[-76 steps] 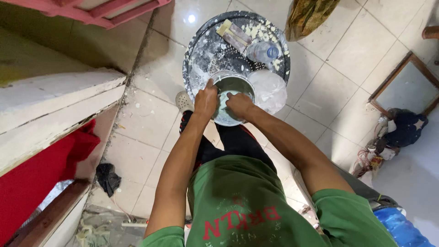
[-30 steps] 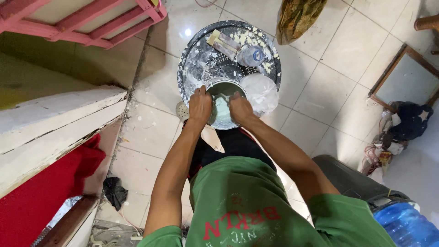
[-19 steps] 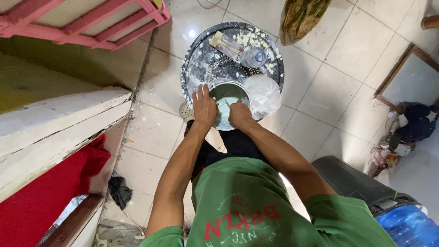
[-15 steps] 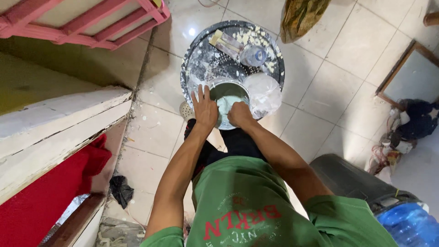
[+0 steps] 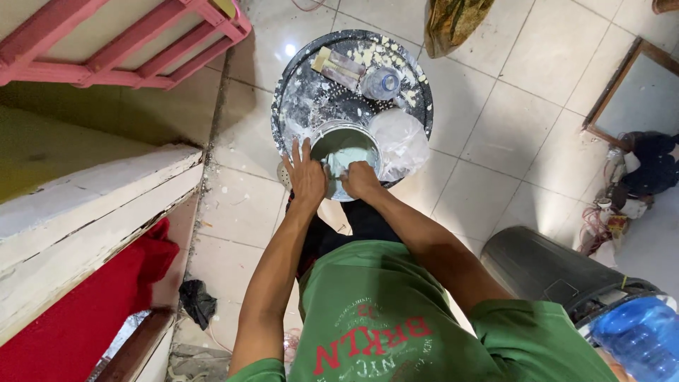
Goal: The person scoops compound from a container using putty knives, blends it between the blades, and applies it along the edge of a door frame.
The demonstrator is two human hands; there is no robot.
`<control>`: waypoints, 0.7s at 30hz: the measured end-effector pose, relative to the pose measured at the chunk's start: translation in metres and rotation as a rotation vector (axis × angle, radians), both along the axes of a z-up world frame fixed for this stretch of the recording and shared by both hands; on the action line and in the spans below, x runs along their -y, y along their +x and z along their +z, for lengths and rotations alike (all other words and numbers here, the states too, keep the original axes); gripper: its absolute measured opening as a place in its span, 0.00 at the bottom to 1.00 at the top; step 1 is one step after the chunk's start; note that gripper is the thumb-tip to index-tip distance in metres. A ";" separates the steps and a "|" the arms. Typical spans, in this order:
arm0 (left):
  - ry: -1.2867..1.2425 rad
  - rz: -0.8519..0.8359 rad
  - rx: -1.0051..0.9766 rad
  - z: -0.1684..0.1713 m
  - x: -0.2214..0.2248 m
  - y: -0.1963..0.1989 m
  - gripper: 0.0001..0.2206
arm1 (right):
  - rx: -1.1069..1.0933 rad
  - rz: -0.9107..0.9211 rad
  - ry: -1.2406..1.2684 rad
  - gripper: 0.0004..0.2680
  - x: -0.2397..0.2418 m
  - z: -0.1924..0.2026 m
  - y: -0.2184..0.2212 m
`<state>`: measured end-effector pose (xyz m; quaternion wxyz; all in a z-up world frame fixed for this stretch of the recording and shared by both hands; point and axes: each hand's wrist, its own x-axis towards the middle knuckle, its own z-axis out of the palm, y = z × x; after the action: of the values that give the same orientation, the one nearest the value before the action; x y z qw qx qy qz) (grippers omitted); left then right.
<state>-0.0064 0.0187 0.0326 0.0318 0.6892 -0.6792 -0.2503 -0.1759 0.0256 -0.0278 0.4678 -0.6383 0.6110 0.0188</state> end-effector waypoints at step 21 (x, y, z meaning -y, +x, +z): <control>0.086 -0.052 0.071 -0.042 -0.006 0.004 0.10 | -0.079 -0.095 0.171 0.14 0.014 0.028 0.003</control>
<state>-0.0024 0.0243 -0.0090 -0.0286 0.6807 -0.6860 -0.2553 -0.1725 0.0121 0.0003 0.4964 -0.5653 0.6547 0.0739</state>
